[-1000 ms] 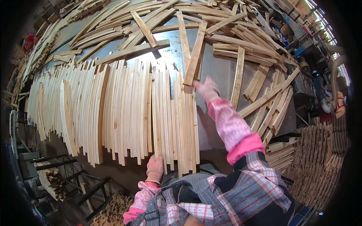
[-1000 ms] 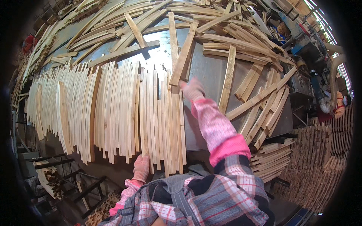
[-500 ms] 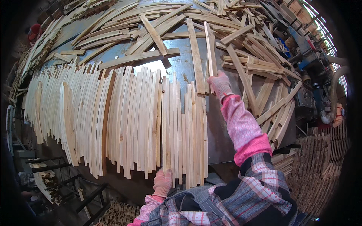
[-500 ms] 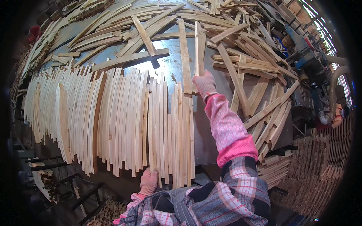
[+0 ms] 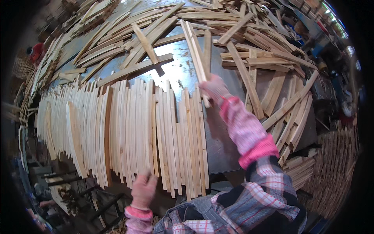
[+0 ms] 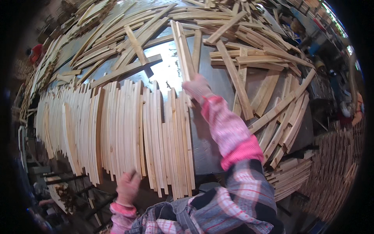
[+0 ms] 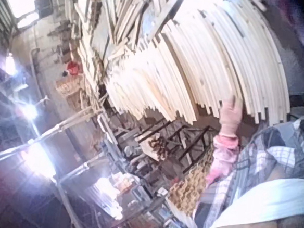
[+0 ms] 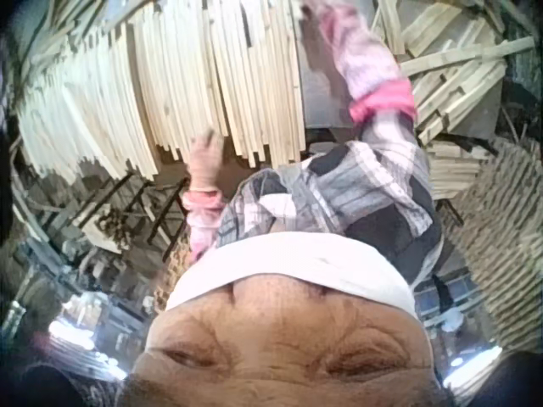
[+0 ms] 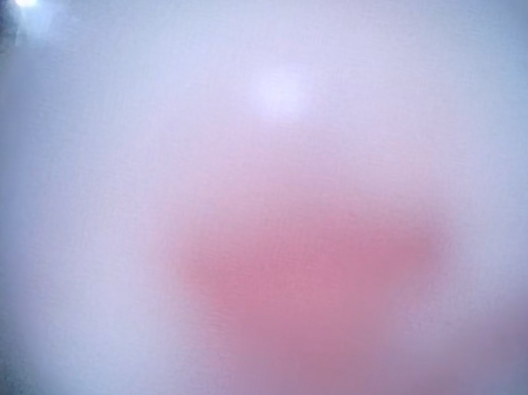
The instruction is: The person sorts and stacks long wooden slats on a metal table, moving them from a scattered pile into organized groups by hand.
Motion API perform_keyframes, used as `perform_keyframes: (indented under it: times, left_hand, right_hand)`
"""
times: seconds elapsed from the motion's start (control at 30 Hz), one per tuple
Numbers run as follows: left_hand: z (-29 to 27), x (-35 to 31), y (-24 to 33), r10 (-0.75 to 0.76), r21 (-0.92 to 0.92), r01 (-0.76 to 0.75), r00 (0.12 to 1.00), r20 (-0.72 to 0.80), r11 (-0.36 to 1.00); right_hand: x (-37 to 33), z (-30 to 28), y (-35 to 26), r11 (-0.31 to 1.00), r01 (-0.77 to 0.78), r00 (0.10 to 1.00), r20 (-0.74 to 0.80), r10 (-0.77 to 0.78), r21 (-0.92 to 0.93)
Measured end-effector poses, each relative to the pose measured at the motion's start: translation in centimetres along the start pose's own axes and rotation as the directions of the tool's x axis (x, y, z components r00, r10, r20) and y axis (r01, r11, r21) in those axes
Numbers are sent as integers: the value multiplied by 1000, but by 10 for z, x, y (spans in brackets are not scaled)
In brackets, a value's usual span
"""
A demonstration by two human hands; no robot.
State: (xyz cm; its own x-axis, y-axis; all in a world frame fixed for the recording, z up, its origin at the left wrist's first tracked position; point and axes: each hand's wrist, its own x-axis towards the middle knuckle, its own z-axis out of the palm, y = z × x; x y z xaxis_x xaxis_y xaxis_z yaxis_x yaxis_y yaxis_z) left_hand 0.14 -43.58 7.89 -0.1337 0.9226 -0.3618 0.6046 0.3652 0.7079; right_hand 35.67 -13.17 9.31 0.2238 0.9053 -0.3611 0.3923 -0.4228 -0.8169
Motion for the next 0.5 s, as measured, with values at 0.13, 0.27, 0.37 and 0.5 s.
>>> perform_keyframes:
  times: [0.13,0.27,0.37,0.5]
  left_hand:
    - [-31,77,89,722,436,-588,640,-263,681]
    - [-38,130,158,857,686,-601,512,-63,409]
    - [-32,160,145,745,785,-511,660,98,350]
    - [-22,169,139,604,777,-516,764,227,360]
  right_hand:
    - [-85,-40,58,883,-33,907,384,-171,469]
    - [-172,-80,73,839,-239,744,647,-165,489]
    - [-228,-85,79,738,-481,651,757,-61,473]
    - [-267,-82,96,588,-624,632,775,-9,515]
